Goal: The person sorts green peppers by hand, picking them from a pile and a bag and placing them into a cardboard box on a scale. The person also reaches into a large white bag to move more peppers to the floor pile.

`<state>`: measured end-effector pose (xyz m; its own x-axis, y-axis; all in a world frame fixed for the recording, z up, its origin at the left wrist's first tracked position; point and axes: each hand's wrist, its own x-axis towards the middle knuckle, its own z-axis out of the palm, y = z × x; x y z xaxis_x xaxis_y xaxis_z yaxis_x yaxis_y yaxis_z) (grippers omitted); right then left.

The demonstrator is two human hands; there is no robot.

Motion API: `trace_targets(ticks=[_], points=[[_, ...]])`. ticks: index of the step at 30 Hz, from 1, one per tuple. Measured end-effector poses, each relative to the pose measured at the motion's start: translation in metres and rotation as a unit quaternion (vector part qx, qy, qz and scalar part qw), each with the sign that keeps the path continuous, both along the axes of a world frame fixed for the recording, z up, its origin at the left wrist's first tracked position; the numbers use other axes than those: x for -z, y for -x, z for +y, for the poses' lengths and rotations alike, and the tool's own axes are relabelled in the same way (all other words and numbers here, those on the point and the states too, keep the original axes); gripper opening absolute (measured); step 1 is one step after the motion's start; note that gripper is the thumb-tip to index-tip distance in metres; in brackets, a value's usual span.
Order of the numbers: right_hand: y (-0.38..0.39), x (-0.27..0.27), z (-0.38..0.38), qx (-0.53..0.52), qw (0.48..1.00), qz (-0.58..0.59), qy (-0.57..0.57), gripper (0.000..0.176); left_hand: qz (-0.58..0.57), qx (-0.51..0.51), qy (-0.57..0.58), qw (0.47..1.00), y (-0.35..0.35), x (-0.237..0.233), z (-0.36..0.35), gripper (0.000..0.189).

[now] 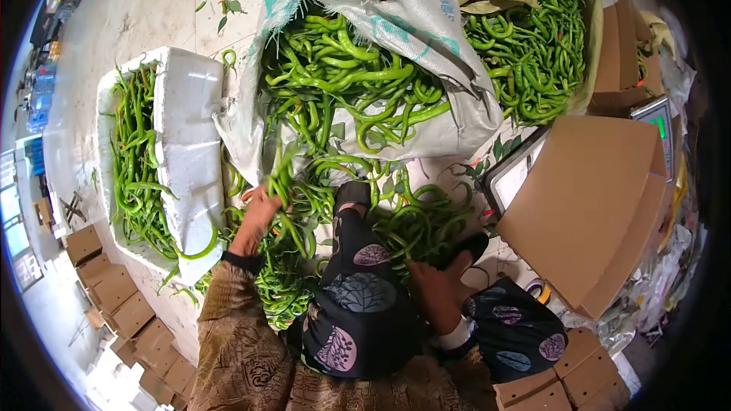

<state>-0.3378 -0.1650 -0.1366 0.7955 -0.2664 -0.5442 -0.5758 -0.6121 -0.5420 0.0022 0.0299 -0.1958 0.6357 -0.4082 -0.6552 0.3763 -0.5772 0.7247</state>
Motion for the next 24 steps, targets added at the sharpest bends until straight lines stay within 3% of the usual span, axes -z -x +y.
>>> trace_targets(ticks=[1,3,4,5,7,9,11,12,16,19,21,24], points=[[0.0,-0.001,0.0,-0.001,1.0,-0.001,-0.002,0.047,0.048,0.095,-0.031,0.994,0.006,-0.013,0.005,0.017],[0.002,-0.002,0.001,-0.007,1.0,-0.016,-0.002,0.048,0.068,0.099,0.011,0.993,0.017,-0.005,0.02,0.015],[0.001,-0.003,0.001,-0.007,1.0,-0.017,-0.002,0.048,0.109,-0.002,0.11,0.988,0.023,-0.006,0.02,0.015],[0.001,-0.003,0.0,-0.006,1.0,-0.017,0.006,0.048,0.109,-0.001,0.111,0.988,0.02,-0.003,0.021,0.015],[0.004,-0.002,0.002,-0.007,1.0,-0.017,0.012,0.048,0.015,0.027,0.031,0.999,0.007,0.007,0.02,0.017],[0.009,0.005,0.003,-0.008,1.0,-0.016,0.01,0.046,0.018,0.027,-0.015,0.999,0.004,0.005,0.002,0.02],[0.011,0.008,0.005,-0.004,1.0,-0.014,0.007,0.046,-0.093,0.148,-0.048,0.983,0.002,-0.004,-0.022,0.025],[0.012,0.008,0.005,0.0,1.0,-0.011,0.006,0.046,-0.191,0.164,-0.072,0.965,0.002,0.024,-0.018,0.029],[0.012,0.009,0.003,0.006,1.0,-0.021,0.018,0.048,-0.171,0.19,0.025,0.967,-0.005,0.077,-0.05,0.037],[0.018,0.015,0.004,0.002,1.0,-0.007,0.015,0.049,-0.243,0.234,-0.003,0.941,0.004,0.12,-0.056,0.047],[0.018,0.015,0.003,0.009,1.0,-0.021,0.005,0.051,-0.398,0.311,-0.078,0.86,0.011,0.125,-0.058,0.058],[0.017,0.011,0.004,-0.004,1.0,-0.011,0.007,0.051,-0.334,0.339,-0.135,0.869,0.013,0.119,-0.049,0.055]])
